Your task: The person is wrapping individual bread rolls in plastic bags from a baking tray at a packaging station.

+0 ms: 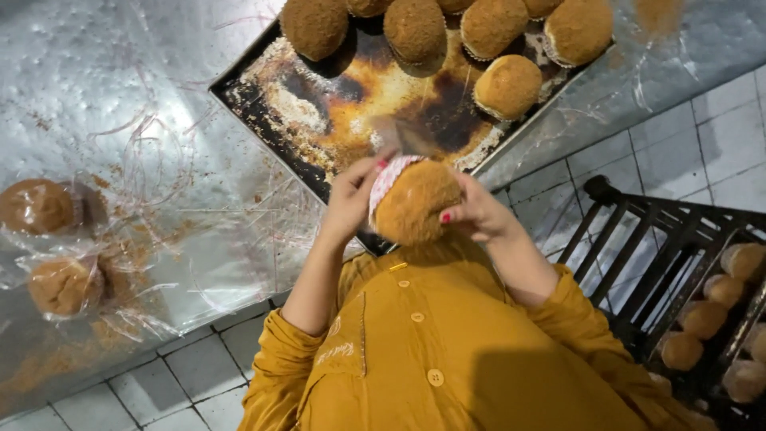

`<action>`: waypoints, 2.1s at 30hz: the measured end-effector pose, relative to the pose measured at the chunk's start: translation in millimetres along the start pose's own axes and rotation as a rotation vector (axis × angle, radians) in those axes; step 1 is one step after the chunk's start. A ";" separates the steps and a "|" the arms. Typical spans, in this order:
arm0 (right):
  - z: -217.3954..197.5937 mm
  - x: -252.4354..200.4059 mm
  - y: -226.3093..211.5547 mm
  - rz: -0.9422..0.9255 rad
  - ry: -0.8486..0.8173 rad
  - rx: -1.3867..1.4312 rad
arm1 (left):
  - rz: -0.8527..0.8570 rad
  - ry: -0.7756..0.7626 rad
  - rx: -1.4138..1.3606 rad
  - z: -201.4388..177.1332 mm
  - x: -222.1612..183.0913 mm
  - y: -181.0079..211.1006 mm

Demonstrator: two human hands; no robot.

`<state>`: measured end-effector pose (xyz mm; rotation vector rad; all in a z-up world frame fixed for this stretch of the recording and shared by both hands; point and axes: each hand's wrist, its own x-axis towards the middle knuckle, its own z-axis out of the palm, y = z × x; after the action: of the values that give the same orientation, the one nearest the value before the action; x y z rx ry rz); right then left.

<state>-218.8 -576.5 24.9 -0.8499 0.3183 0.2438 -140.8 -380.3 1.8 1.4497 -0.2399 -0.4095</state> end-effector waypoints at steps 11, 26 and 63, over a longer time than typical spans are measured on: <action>44.4 3.3 8.7 -0.261 0.114 -0.263 | 0.510 0.296 0.529 -38.0 -23.7 -3.8; 29.8 25.4 10.6 -0.233 0.090 -0.558 | 0.569 0.362 0.636 -38.4 -36.7 2.2; 11.4 83.7 89.7 0.135 0.149 -0.156 | 0.275 0.395 0.479 -49.6 -41.0 14.5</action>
<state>-169.3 -503.6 -61.3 -1.0041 0.5017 0.3349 -156.3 -317.3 14.0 1.8994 -0.2213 0.1769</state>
